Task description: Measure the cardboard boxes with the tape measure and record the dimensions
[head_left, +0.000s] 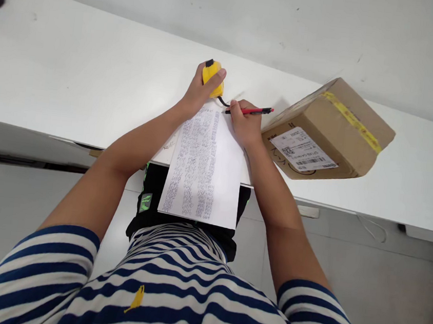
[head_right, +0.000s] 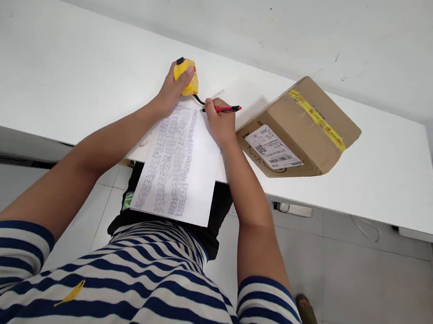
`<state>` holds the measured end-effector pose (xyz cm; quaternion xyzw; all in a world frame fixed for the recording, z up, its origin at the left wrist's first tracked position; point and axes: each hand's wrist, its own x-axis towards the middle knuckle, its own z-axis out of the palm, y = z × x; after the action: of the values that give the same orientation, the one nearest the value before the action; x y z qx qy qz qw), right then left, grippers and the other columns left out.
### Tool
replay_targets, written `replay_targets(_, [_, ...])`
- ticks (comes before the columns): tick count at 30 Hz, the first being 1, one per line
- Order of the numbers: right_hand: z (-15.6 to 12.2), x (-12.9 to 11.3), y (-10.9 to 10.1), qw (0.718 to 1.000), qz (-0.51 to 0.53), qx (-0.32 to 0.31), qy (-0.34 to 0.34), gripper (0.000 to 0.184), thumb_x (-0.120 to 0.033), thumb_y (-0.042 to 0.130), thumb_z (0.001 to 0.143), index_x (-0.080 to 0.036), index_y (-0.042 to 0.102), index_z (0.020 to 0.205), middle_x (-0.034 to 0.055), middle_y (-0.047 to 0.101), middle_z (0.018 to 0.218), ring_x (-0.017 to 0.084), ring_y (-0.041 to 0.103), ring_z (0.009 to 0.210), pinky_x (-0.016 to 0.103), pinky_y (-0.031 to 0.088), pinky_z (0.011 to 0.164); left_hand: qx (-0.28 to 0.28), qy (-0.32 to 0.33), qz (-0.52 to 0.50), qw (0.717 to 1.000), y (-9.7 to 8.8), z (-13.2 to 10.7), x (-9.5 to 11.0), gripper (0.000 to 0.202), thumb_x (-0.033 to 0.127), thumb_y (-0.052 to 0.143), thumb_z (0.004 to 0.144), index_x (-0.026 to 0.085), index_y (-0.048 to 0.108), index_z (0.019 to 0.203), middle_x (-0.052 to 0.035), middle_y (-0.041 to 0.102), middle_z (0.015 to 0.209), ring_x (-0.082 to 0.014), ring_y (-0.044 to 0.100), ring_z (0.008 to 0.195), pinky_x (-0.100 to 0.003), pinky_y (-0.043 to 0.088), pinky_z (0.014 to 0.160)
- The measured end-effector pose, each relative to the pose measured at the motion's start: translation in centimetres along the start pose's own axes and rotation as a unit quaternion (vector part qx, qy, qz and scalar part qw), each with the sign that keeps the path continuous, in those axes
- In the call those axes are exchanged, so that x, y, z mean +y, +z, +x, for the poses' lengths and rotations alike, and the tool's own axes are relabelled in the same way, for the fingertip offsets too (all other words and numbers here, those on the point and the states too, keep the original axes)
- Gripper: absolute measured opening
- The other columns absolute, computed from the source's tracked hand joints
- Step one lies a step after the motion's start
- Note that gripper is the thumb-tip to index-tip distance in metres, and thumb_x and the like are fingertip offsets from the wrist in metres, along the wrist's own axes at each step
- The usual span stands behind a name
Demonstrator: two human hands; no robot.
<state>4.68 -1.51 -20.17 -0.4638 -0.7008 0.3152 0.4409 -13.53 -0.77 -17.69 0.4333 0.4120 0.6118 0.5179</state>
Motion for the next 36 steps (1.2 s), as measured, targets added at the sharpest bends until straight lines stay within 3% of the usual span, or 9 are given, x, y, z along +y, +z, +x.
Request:
replay_targets(6, [-0.09,0.06,-0.01,1.0,0.003,-0.006,0.002,0.049,-0.061,0.055,0.103,-0.022,0.063,0.074,-0.0037,0.049,0.066,0.014,0.057,0.075,0.032,0.049,0.077,-0.015,0.019,-0.003,1.0,0.03,-0.2,0.08,0.035,0.051,0.079,0.09,0.028,0.056,0.103,-0.0025,0.06,0.102,-0.0209,0.058,0.103,-0.039,0.048,0.1])
replay_targets(14, [-0.22,0.06,0.02,1.0,-0.003,0.007,0.004,0.048,-0.059,0.054,0.104,-0.023,0.062,0.074,-0.003,0.051,0.069,0.015,0.059,0.077,0.034,0.05,0.08,-0.006,-0.009,0.015,1.0,0.29,-0.09,0.32,0.027,0.04,0.07,0.099,0.024,0.056,0.115,-0.002,0.055,0.103,-0.0221,0.064,0.115,-0.039,0.048,0.107])
replay_targets(25, [-0.32,-0.09,0.0,1.0,-0.002,0.003,0.004,0.051,-0.064,0.053,0.102,-0.022,0.059,0.074,-0.0041,0.05,0.069,0.014,0.058,0.077,0.031,0.049,0.079,-0.026,0.03,0.019,0.999,0.2,-0.38,0.31,0.026,0.045,0.07,0.097,0.027,0.053,0.105,-0.0023,0.056,0.102,-0.0172,0.058,0.098,-0.033,0.053,0.094])
replay_targets(30, [-0.48,-0.13,0.13,1.0,-0.004,0.027,0.004,0.05,-0.06,0.053,0.104,-0.023,0.055,0.071,-0.0047,0.047,0.067,0.013,0.052,0.072,0.031,0.047,0.078,-0.016,0.011,0.045,0.999,0.43,-0.59,0.61,0.024,0.046,0.067,0.098,0.028,0.054,0.109,-0.0018,0.062,0.106,-0.0183,0.062,0.104,-0.032,0.055,0.094])
replay_targets(36, [-0.55,-0.21,0.06,1.0,-0.007,0.012,0.007,0.048,-0.06,0.052,0.104,-0.023,0.058,0.074,-0.0046,0.047,0.069,0.013,0.053,0.074,0.031,0.047,0.078,-0.017,0.024,0.039,0.999,0.41,-0.55,0.61,0.023,0.041,0.066,0.1,0.025,0.053,0.109,-0.0013,0.062,0.103,-0.0148,0.065,0.101,-0.028,0.055,0.091])
